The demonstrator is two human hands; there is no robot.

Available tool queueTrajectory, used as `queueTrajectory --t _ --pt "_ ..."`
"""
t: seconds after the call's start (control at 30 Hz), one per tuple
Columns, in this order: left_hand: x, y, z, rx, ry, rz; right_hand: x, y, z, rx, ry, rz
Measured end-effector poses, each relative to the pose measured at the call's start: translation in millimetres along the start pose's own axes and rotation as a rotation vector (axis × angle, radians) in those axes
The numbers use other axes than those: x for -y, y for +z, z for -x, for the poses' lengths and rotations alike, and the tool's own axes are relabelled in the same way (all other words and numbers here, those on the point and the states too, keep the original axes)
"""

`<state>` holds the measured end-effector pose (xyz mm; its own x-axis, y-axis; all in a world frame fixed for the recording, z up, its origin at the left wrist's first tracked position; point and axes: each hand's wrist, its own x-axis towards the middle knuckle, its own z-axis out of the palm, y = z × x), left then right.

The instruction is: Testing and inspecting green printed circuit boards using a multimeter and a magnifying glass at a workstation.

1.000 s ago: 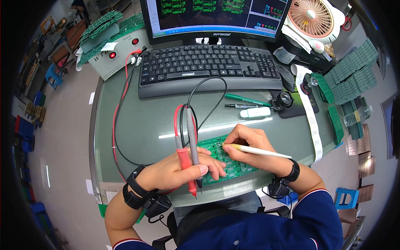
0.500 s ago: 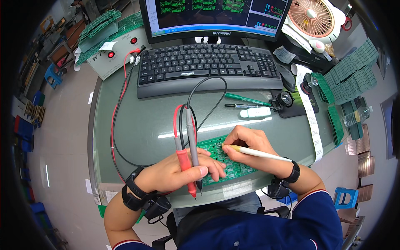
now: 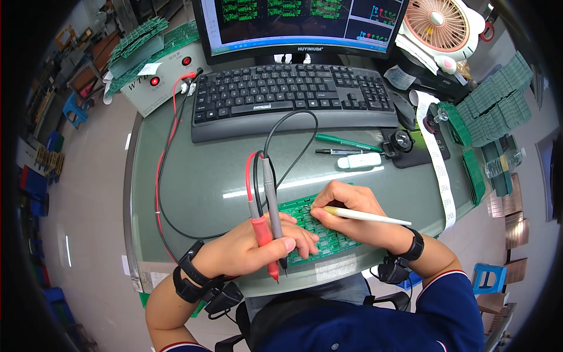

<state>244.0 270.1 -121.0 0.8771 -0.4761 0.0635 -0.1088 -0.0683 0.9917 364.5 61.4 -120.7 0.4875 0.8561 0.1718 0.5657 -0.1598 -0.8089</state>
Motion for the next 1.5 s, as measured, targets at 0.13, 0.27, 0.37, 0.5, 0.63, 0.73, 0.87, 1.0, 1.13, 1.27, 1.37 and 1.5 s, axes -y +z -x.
queueTrajectory --t 0.13,0.27,0.37,0.5,0.63,0.73,0.87,1.0,1.13,1.27,1.37,1.5 --pt "0.3 1.0 -0.1 -0.004 -0.009 0.008 -5.3 3.7 1.2 -0.054 -0.027 -0.082" --pt "0.7 1.7 0.5 0.000 -0.009 0.011 -4.5 2.9 1.1 -0.035 -0.003 -0.096" --pt "-0.3 1.4 -1.3 0.003 -0.003 0.010 -5.9 2.6 1.1 -0.042 -0.009 -0.091" --pt "-1.7 1.8 -1.3 -0.004 -0.019 0.018 -5.2 3.5 -1.2 -0.056 -0.042 -0.084" --pt "-1.0 1.1 -1.0 -0.001 -0.028 0.022 -7.7 4.7 -3.1 -0.049 -0.074 -0.125" --pt "-0.1 0.8 -1.0 0.007 -0.007 0.009 -3.8 1.0 -0.6 -0.037 0.071 -0.266" --pt "-1.5 1.0 -0.8 0.007 -0.010 0.006 -2.1 0.5 -1.9 -0.010 0.118 -0.228" --pt "0.6 0.1 -0.8 0.009 0.008 0.002 -0.6 0.3 -3.2 -0.005 0.118 -0.198" --pt "-0.2 -0.4 -1.1 0.009 0.006 0.006 -0.5 -0.5 -3.2 0.012 0.128 -0.189" --pt "-0.4 -1.2 -1.6 0.008 0.016 -0.012 -0.4 -0.2 -3.8 -0.006 0.100 -0.177" --pt "-0.7 -0.6 -1.1 0.004 0.018 -0.018 0.4 -0.4 -3.8 0.002 0.105 -0.178" --pt "0.1 -0.2 -0.6 0.001 0.015 -0.023 1.9 -1.6 -3.9 0.018 0.120 -0.177"
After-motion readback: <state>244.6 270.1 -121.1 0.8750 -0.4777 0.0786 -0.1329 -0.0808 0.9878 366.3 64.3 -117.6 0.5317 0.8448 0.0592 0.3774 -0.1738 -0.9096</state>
